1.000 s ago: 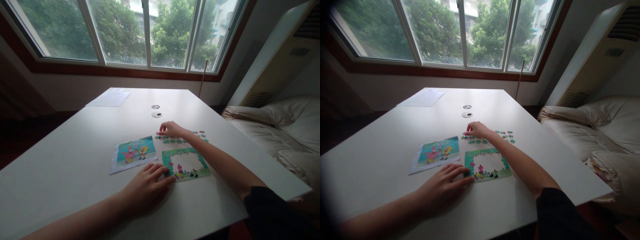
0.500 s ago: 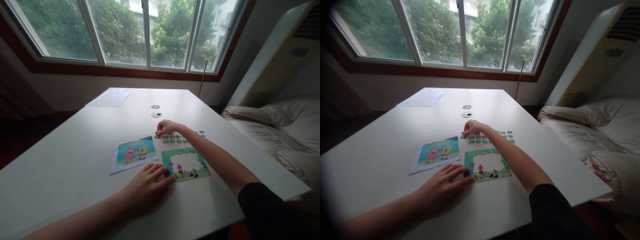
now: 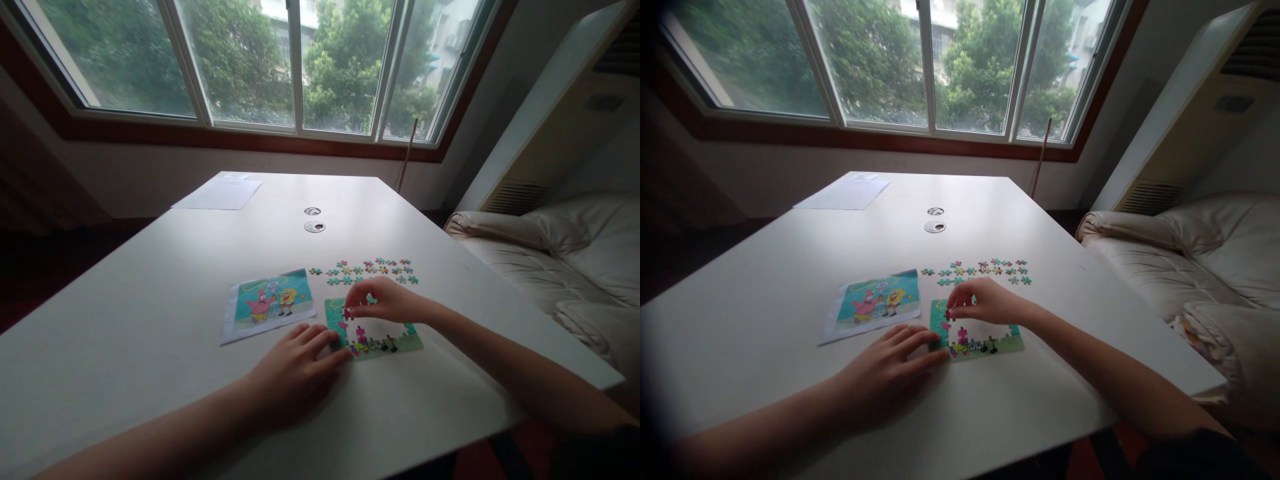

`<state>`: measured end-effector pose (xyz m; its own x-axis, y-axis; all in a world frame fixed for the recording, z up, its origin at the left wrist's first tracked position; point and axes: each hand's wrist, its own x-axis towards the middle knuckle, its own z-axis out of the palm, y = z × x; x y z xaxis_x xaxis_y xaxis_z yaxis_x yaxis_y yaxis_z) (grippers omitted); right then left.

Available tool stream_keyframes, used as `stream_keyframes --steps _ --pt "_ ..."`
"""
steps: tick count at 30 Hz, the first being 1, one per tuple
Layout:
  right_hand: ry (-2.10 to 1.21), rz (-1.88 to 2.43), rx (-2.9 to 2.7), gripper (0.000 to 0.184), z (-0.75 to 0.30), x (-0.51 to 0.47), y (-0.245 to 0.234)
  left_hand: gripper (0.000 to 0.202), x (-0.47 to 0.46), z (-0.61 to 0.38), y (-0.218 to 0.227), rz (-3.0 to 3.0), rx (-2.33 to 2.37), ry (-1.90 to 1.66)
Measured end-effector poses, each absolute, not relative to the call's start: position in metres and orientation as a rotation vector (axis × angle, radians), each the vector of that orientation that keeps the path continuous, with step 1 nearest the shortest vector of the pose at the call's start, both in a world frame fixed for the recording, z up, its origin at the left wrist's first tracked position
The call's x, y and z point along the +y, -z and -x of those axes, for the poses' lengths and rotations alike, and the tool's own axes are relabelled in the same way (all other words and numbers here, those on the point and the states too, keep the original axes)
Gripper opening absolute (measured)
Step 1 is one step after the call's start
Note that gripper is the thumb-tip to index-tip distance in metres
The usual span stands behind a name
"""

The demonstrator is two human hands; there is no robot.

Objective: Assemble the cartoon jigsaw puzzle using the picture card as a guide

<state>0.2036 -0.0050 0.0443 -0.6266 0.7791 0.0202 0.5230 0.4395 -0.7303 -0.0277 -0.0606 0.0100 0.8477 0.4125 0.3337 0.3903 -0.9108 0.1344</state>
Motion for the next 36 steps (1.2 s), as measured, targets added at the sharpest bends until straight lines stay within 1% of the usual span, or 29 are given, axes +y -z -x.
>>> stream_keyframes --steps 6,11,14,23,29,36 --pt "-1.041 1.161 -2.307 0.017 -0.202 -0.029 -0.038 0.029 -0.061 0.027 -0.01 -2.967 0.642 -0.552" --pt "-1.029 1.187 -2.319 0.015 -0.201 -0.033 -0.038 0.029 -0.061 0.026 -0.012 -2.976 0.638 -0.557" --pt "-0.975 1.203 -2.331 0.015 -0.201 -0.035 -0.036 0.029 -0.06 0.027 -0.011 -2.986 0.641 -0.549" --pt "-0.663 1.138 -2.462 0.011 -0.2 -0.037 -0.025 0.029 -0.061 0.027 -0.011 -2.978 0.652 -0.54" --pt "-0.601 1.125 -2.491 0.01 -0.201 -0.036 -0.024 0.03 -0.061 0.027 -0.012 -2.968 0.656 -0.527" --pt "-0.578 1.086 -2.51 0.012 -0.199 -0.037 -0.027 0.032 -0.061 0.026 -0.014 -2.955 0.658 -0.515"
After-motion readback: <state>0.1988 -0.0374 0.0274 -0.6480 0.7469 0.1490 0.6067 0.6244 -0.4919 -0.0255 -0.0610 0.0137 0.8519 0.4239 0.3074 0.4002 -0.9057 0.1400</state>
